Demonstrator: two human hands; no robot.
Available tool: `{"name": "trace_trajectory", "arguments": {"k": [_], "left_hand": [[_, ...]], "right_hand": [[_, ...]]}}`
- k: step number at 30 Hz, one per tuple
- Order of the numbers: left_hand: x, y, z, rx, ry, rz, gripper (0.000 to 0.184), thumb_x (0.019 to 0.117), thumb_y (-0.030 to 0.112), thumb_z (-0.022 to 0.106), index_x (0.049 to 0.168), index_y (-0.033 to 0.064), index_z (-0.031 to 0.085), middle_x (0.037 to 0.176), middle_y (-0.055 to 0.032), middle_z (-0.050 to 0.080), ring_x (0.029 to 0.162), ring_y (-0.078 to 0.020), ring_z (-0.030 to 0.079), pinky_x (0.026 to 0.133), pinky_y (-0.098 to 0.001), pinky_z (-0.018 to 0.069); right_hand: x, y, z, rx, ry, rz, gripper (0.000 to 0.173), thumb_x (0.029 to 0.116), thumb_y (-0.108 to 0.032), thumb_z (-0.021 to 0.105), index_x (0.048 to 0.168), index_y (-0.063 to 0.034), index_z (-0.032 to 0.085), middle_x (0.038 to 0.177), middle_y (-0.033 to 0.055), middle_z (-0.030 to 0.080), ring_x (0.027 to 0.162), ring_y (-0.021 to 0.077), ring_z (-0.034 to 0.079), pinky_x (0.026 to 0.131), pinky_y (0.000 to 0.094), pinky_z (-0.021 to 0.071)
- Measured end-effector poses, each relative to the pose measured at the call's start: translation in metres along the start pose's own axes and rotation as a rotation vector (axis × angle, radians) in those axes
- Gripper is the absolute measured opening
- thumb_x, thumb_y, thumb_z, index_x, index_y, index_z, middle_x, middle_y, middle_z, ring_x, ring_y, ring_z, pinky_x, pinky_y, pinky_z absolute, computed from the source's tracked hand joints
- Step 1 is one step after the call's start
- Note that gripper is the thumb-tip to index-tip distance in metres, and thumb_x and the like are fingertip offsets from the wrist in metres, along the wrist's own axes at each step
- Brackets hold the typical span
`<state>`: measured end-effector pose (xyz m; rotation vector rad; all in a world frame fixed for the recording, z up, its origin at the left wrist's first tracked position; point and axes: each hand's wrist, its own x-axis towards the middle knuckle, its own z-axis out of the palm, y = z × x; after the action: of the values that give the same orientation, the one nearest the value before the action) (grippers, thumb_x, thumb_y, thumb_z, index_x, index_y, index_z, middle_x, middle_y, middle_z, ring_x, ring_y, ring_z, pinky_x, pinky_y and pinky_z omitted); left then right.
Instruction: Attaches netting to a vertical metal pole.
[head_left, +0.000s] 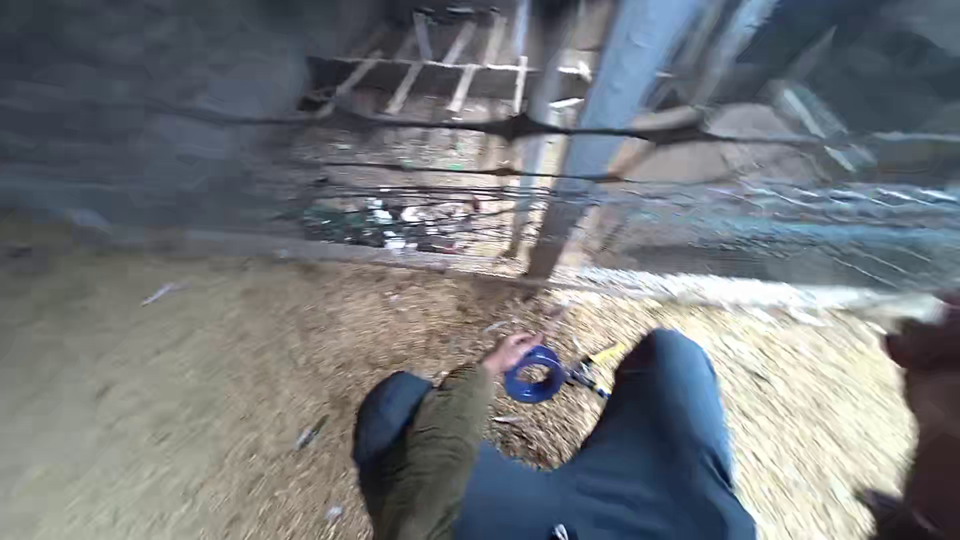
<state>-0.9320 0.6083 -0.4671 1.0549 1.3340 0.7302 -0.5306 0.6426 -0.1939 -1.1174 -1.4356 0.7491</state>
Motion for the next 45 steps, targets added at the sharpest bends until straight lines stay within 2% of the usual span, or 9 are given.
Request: {"name": "trace_trajectory", "arguments": {"k": [7,11,19,22,25,29,32,40,45], "left_hand": [[0.019,-0.052,-0.011,0.041,-0.047,-0.268,0.053,0.1091,0.048,0.043,0.116,0.0014,0.067,0.081,-0.0078,0.066,0.065,-0.0149,0.062,0.065,-0.0346,0.0551],[0.013,-0.037,-0.01,0.366,0.026,-0.469,0.06,0.1101,0.048,0.039,0.145,0.0016,0.055,0.142,-0.0272,0.057,0.133,-0.041,0.054,0.113,-0.0575,0.0394],[-0.017,0.108,0.065,-0.295,0.057,0.513,0.075,0.1097,0.049,0.015,0.158,-0.0091,0.013,0.15,-0.0215,0.051,0.135,-0.0231,0.056,0.113,-0.0395,0.0464],[-0.031,0.139,0.088,-0.565,0.329,0.539,0.048,0.1127,0.028,0.015,0.133,-0.006,0.042,0.103,-0.0108,0.068,0.096,-0.0182,0.071,0.092,-0.0371,0.0585],[-0.026,0.146,0.088,-0.551,0.402,0.498,0.034,0.1124,0.022,0.018,0.095,0.014,0.047,0.057,0.0121,0.037,0.049,-0.0029,0.041,0.054,-0.0224,0.0449],[-0.024,0.14,0.081,-0.057,0.184,0.403,0.037,0.1103,0.024,0.028,0.111,0.0042,0.059,0.065,0.0071,0.041,0.052,-0.0044,0.037,0.05,-0.0238,0.0371],[-0.016,0.144,0.083,0.099,0.183,0.373,0.041,0.1113,0.021,0.033,0.133,-0.0028,0.058,0.084,-0.0028,0.06,0.064,-0.0068,0.051,0.061,-0.0273,0.0474],[0.002,0.155,0.077,0.331,0.197,0.347,0.038,0.1097,0.019,0.035,0.108,0.0,0.068,0.081,-0.0015,0.061,0.072,-0.0064,0.056,0.072,-0.0289,0.0496],[0.003,0.152,0.071,0.294,0.417,0.412,0.041,0.104,0.027,0.051,0.125,-0.0061,0.062,0.115,-0.0178,0.067,0.104,-0.0207,0.066,0.093,-0.0381,0.0555]], "right_hand": [[-0.003,-0.034,0.041,-0.46,-0.458,-0.186,0.037,0.1064,-0.026,0.037,0.094,-0.0068,0.066,0.069,-0.0088,0.052,0.057,-0.0029,0.044,0.056,0.0212,0.0424],[0.0,-0.029,0.081,-0.54,-0.631,-0.031,0.036,0.1052,-0.023,0.041,0.088,-0.0085,0.068,0.069,-0.0025,0.057,0.061,0.0073,0.052,0.058,0.0342,0.0442],[-0.041,0.041,0.17,-0.348,-0.759,0.406,0.05,0.1115,-0.03,0.03,0.105,-0.0012,0.07,0.089,0.0115,0.066,0.082,0.0236,0.062,0.079,0.0496,0.0496],[-0.058,0.055,0.179,-0.31,-0.858,0.436,0.05,0.111,-0.03,0.03,0.102,-0.0021,0.07,0.086,0.0108,0.064,0.081,0.024,0.061,0.078,0.0503,0.0485],[-0.06,0.063,0.167,-0.291,-0.935,0.419,0.049,0.1103,-0.034,0.033,0.105,-0.0026,0.071,0.091,0.0123,0.066,0.085,0.0245,0.063,0.08,0.0505,0.0484],[-0.036,0.067,0.157,-0.059,-0.714,0.404,0.053,0.1089,-0.041,0.044,0.147,-0.006,0.054,0.141,0.0132,0.062,0.129,0.0198,0.061,0.112,0.0426,0.0466],[-0.03,0.072,0.175,0.079,-0.576,0.347,0.042,0.1096,-0.034,0.048,0.136,-0.0057,0.065,0.121,0.0087,0.072,0.11,0.0119,0.069,0.102,0.0352,0.054],[-0.022,0.104,0.195,0.262,-0.376,0.285,0.028,0.1071,-0.017,0.052,0.117,0.0001,0.072,0.108,0.0077,0.075,0.095,0.0081,0.071,0.091,0.0294,0.0581],[0.006,0.1,0.202,0.48,-0.345,0.565,0.029,0.1111,-0.012,0.041,0.113,0.0066,0.063,0.098,0.0114,0.074,0.088,0.0141,0.073,0.085,0.0323,0.0612]]}}
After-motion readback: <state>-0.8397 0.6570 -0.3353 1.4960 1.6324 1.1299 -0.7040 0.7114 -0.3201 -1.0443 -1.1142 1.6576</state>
